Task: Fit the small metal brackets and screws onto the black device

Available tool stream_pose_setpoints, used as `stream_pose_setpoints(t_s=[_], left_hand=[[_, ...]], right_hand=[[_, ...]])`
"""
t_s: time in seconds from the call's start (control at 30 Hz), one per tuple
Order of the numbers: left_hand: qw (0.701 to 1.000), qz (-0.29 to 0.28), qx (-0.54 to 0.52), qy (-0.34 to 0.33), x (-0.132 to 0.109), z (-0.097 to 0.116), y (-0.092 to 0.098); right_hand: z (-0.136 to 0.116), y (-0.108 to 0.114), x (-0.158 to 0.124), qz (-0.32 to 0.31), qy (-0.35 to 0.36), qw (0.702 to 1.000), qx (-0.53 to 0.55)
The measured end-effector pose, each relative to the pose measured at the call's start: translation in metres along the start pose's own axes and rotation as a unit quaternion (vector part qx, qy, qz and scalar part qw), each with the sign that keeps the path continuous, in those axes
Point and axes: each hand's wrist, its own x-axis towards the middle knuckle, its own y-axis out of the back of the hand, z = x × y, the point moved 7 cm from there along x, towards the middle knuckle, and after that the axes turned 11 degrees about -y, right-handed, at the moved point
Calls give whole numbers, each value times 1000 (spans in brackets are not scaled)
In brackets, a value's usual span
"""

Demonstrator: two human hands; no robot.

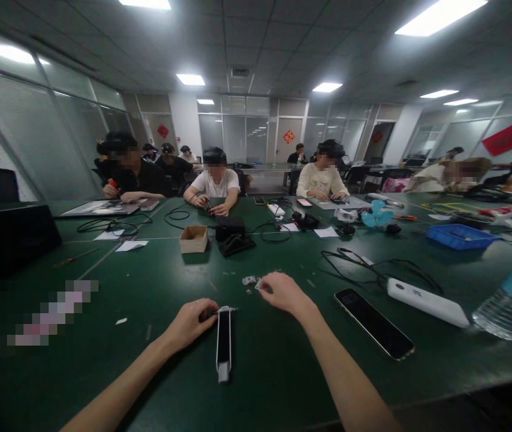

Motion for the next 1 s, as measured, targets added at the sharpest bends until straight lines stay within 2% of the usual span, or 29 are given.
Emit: stream_pose_setpoints(t_s=[0.13, 0.23, 0.67, 1.0], left_hand=[[1000, -2, -3, 8, -1, -2, -1], [1000, -7, -5, 12, -1, -2, -1], [1000, -14, -10, 13, -2, 2, 1], [1000, 1, -1, 14, -3, 2, 0]], right_hand=[[39, 0, -2, -80, -130, 987, -50], [50, -1, -7, -111, -182, 975, -63], [46, -9, -4, -114, -214, 967, -82], [23, -6, -7, -81, -219, 963, -135]])
